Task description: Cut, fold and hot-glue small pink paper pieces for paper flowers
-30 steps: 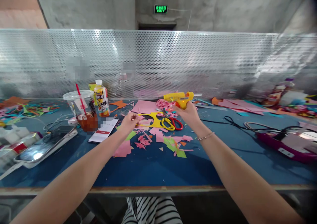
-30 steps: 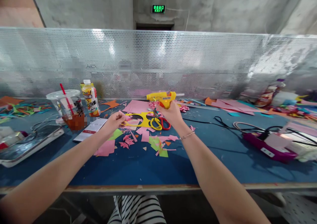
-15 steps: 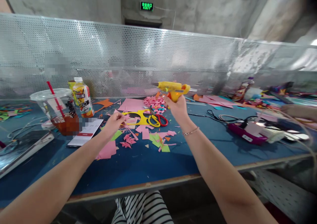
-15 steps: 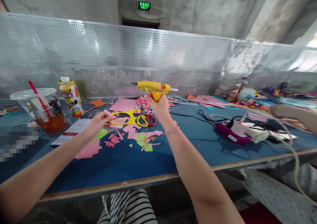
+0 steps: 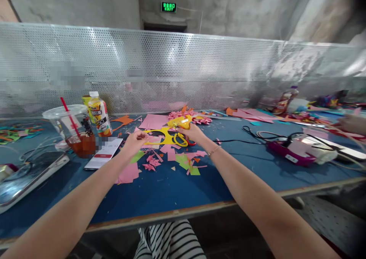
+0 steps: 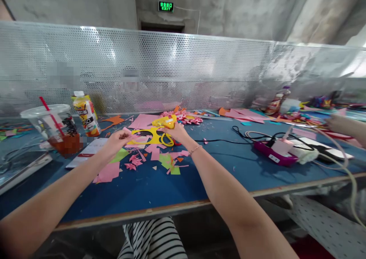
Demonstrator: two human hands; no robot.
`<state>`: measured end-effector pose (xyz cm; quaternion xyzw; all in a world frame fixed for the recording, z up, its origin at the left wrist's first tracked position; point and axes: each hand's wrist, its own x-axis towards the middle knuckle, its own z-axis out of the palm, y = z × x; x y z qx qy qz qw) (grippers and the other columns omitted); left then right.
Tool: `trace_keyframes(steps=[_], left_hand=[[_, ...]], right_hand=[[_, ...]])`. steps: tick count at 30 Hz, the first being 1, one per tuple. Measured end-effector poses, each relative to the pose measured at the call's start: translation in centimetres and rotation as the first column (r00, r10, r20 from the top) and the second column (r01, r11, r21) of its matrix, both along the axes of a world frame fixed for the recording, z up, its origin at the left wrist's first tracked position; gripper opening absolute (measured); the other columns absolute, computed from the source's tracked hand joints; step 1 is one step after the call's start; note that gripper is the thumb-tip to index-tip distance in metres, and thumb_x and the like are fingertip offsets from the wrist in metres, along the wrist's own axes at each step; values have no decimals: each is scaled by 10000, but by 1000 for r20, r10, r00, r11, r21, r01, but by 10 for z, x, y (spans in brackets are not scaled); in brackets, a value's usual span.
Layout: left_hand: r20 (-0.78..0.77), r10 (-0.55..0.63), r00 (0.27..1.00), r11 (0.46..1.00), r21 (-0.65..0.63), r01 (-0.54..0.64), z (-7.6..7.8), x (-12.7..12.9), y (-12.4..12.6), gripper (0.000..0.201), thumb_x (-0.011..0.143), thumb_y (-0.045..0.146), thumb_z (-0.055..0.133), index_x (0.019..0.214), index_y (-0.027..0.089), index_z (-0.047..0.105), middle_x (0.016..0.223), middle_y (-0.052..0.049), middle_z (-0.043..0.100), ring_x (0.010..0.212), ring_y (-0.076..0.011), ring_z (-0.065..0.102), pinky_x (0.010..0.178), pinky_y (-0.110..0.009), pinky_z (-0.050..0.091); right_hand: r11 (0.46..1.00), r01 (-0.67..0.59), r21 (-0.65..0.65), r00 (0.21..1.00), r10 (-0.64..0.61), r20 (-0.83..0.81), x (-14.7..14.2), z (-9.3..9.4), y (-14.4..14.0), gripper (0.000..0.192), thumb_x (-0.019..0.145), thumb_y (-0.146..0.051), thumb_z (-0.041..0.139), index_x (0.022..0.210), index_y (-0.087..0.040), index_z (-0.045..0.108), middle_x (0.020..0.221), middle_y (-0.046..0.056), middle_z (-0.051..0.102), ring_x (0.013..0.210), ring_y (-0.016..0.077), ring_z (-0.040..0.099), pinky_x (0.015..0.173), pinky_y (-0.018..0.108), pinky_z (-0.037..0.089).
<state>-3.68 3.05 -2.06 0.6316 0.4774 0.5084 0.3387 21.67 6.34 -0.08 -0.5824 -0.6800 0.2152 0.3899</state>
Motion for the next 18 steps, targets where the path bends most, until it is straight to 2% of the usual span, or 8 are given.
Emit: trace_keyframes(steps=[3, 6, 10, 18], left_hand=[[53, -9, 999, 1000, -9, 9, 1, 1, -1, 163, 600, 282, 650, 672, 154, 578, 631, 6, 548, 580, -96, 492, 549, -221, 379], [95, -28, 995, 999, -26, 31, 3, 4, -2, 159, 593, 261, 660, 666, 148, 575, 617, 5, 548, 562, -91, 495, 553, -226, 397], [166, -40, 985, 994, -89, 56, 5, 6, -5, 138, 604, 225, 656, 664, 135, 569, 614, 1, 555, 568, -90, 528, 605, -247, 450], [212, -60, 975, 988, -127, 88, 6, 7, -5, 88, 621, 175, 643, 658, 132, 575, 603, 3, 569, 564, -87, 549, 631, -262, 488]], right_hand=[[995, -25, -100, 999, 27, 21, -4, -6, -1, 327, 641, -484, 624, 643, -173, 523, 447, -32, 473, 377, 81, 417, 361, 208, 314], [990, -79, -113, 996, 73, -55, -4, -9, 0, 325, 655, -478, 615, 615, -182, 487, 431, -46, 442, 366, 75, 404, 360, 205, 340], [993, -104, -61, 991, 98, -95, -7, -5, -3, 334, 659, -485, 610, 614, -185, 470, 424, -48, 427, 357, 77, 402, 352, 208, 369], [993, -70, 94, 994, 77, -72, -18, 3, -14, 339, 671, -483, 597, 757, -161, 540, 559, -3, 545, 408, 88, 472, 366, 203, 390]])
